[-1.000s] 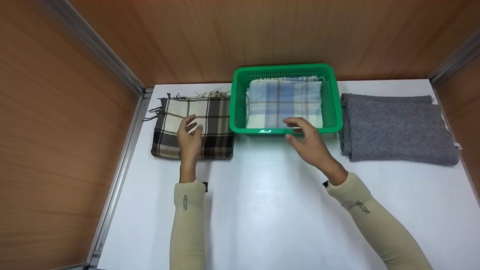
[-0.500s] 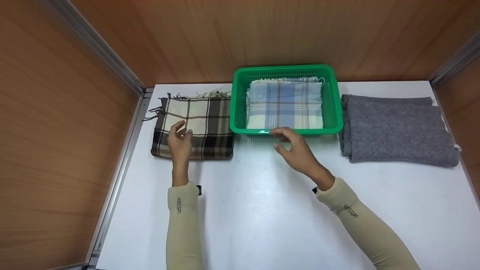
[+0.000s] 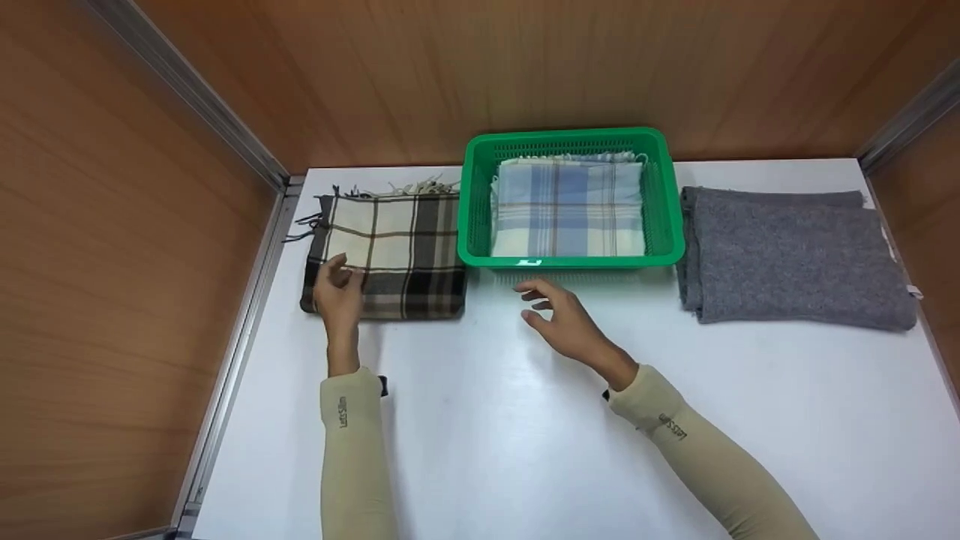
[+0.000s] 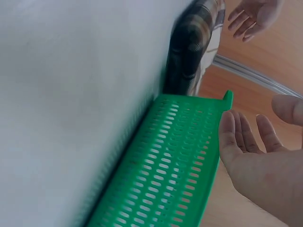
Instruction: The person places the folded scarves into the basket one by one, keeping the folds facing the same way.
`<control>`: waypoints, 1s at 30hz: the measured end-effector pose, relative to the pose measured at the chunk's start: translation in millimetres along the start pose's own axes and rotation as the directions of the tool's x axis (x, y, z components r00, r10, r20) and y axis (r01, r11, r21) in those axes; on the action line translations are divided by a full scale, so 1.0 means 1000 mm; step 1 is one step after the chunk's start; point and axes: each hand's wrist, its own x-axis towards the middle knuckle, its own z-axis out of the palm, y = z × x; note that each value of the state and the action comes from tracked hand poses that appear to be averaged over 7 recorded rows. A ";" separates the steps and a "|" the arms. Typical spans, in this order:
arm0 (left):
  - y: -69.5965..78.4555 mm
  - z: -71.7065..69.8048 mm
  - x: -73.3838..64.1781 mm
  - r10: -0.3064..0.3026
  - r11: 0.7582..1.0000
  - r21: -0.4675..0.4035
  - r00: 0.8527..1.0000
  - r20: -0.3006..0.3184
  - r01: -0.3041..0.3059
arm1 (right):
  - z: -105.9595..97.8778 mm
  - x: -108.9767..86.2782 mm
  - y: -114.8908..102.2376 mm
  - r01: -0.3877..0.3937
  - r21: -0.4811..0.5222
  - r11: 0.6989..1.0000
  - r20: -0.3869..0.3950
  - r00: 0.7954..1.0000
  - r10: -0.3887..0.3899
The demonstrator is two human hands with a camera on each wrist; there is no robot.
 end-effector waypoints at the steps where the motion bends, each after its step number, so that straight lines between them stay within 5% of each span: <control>1: -0.001 -0.002 0.001 -0.003 1.000 -0.006 1.000 -0.004 0.003 | 0.002 0.001 0.002 -0.005 0.010 1.000 -0.002 1.000 0.005; 12: -0.015 -0.026 0.016 -0.053 0.998 -0.021 0.996 -0.073 0.051 | 0.019 0.009 0.013 -0.049 0.066 0.997 0.001 0.999 0.049; 21: -0.031 -0.038 0.027 -0.078 0.993 0.077 0.990 -0.118 0.087 | 0.029 0.019 0.025 -0.096 0.114 0.989 0.016 0.995 0.095; 30: -0.040 -0.052 0.034 -0.205 0.967 0.145 0.978 -0.045 0.209 | 0.038 0.032 0.031 -0.170 0.140 0.976 0.026 0.986 0.168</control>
